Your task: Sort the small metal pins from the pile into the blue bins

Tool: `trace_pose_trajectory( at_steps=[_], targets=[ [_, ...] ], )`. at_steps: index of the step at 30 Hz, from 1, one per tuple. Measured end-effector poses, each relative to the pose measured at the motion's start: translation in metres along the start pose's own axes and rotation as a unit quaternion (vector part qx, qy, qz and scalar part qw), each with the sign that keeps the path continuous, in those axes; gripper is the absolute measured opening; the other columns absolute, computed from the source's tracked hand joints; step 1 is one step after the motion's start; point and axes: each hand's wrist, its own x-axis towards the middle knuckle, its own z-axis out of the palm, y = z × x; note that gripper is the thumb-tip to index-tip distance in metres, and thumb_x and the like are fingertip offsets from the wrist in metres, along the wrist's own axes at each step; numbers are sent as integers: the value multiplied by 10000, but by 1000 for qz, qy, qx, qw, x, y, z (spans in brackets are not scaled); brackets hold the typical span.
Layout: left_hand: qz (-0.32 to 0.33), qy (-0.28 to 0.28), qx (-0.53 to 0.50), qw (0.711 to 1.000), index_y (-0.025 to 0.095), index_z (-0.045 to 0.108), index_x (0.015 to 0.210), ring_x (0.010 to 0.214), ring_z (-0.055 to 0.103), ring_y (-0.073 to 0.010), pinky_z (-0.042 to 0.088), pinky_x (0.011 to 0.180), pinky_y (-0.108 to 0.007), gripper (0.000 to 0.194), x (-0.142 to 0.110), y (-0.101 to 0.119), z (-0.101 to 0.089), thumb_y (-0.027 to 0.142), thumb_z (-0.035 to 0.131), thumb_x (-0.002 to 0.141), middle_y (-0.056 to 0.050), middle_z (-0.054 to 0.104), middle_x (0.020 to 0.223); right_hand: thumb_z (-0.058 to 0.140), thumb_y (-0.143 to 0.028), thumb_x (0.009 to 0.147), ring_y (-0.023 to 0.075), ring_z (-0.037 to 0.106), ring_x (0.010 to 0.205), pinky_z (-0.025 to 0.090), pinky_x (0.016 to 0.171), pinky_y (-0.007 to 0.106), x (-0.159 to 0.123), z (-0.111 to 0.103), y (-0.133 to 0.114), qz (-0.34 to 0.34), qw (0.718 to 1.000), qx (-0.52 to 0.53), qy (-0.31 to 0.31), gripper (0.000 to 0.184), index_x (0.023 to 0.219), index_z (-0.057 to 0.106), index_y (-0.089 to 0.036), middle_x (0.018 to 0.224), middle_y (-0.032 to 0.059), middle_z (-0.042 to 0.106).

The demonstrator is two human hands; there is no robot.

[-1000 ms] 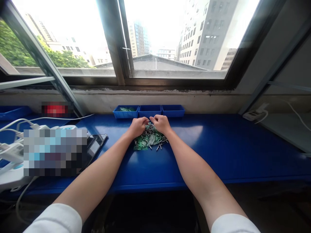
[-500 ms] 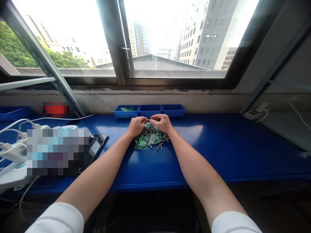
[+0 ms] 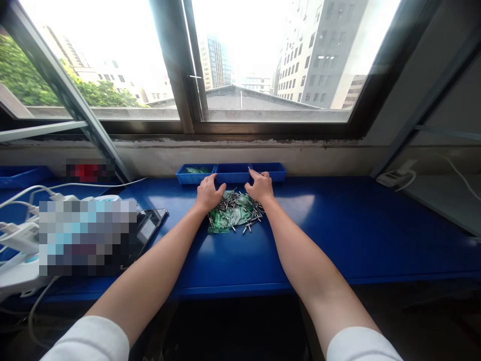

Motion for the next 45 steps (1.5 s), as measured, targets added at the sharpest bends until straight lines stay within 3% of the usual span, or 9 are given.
trace_pose_trajectory(
  at_steps=[5, 14, 16, 19, 24, 27, 30, 37, 45],
  targets=[
    [-27, -54, 18, 998, 154, 453, 1255, 1204, 412, -307, 351, 970, -442, 496, -1, -1, -2, 411, 441, 831, -152, 478, 1285, 520, -382, 742, 351, 338, 1136, 339, 916, 483, 3, 2, 11, 49, 990, -120, -53, 739, 1413, 290, -174, 1475, 51, 275],
    [-32, -100, 36, 994, 175, 481, 1236, 1199, 415, -315, 345, 963, -441, 484, -1, -2, 1, 431, 440, 827, -148, 483, 1286, 466, -573, 769, 387, 315, 1168, 314, 917, 517, 4, 11, 15, 73, 987, -131, -65, 793, 1432, 205, -223, 1508, 94, 146],
    [-28, -112, 39, 993, 169, 472, 1254, 1204, 411, -318, 340, 966, -441, 514, -1, -2, 2, 455, 434, 828, -151, 479, 1297, 441, -578, 787, 380, 301, 1191, 308, 930, 508, 1, 12, 8, 57, 990, -121, -49, 770, 1428, 216, -217, 1495, 114, 175],
    [-4, -131, 40, 991, 158, 426, 1306, 1240, 380, -318, 314, 993, -436, 602, -2, -1, 2, 519, 417, 825, -152, 448, 1342, 439, -534, 808, 338, 341, 1176, 322, 939, 457, -5, 12, -4, -1, 995, -97, -33, 653, 1351, 375, -177, 1381, 145, 373],
    [30, -188, 47, 981, 145, 365, 1362, 1294, 324, -308, 266, 1029, -447, 712, -5, -2, 4, 599, 373, 814, -145, 393, 1400, 511, -479, 778, 293, 473, 1045, 364, 875, 400, -10, 15, -14, -37, 991, -76, -106, 427, 1050, 623, -169, 1087, 135, 583],
    [38, -202, 52, 977, 157, 444, 1313, 1271, 363, -301, 270, 1026, -442, 675, -5, -3, 7, 608, 341, 821, -132, 443, 1368, 473, -464, 809, 260, 532, 968, 368, 845, 370, -9, 18, -13, -31, 987, -56, -149, 351, 887, 675, -188, 998, 107, 628],
    [46, -197, 57, 978, 179, 524, 1240, 1246, 400, -291, 288, 1013, -409, 624, -5, -5, 9, 604, 338, 824, -121, 488, 1332, 475, -448, 813, 232, 571, 908, 374, 818, 343, -9, 20, -12, -34, 987, -36, -152, 326, 819, 683, -197, 945, 83, 660],
    [49, -186, 62, 979, 193, 561, 1197, 1223, 428, -292, 310, 986, -388, 570, -5, -7, 10, 575, 345, 834, -120, 512, 1309, 541, -430, 780, 223, 608, 880, 406, 759, 305, -8, 19, -13, 0, 987, -1, -163, 280, 831, 689, -197, 898, 66, 694],
    [48, -191, 59, 979, 189, 554, 1207, 1225, 423, -296, 309, 985, -395, 566, -5, -6, 11, 567, 349, 839, -120, 507, 1314, 525, -439, 787, 238, 596, 930, 404, 783, 311, -8, 17, -13, -10, 987, -5, -162, 321, 907, 694, -195, 969, 80, 685]
  ],
)
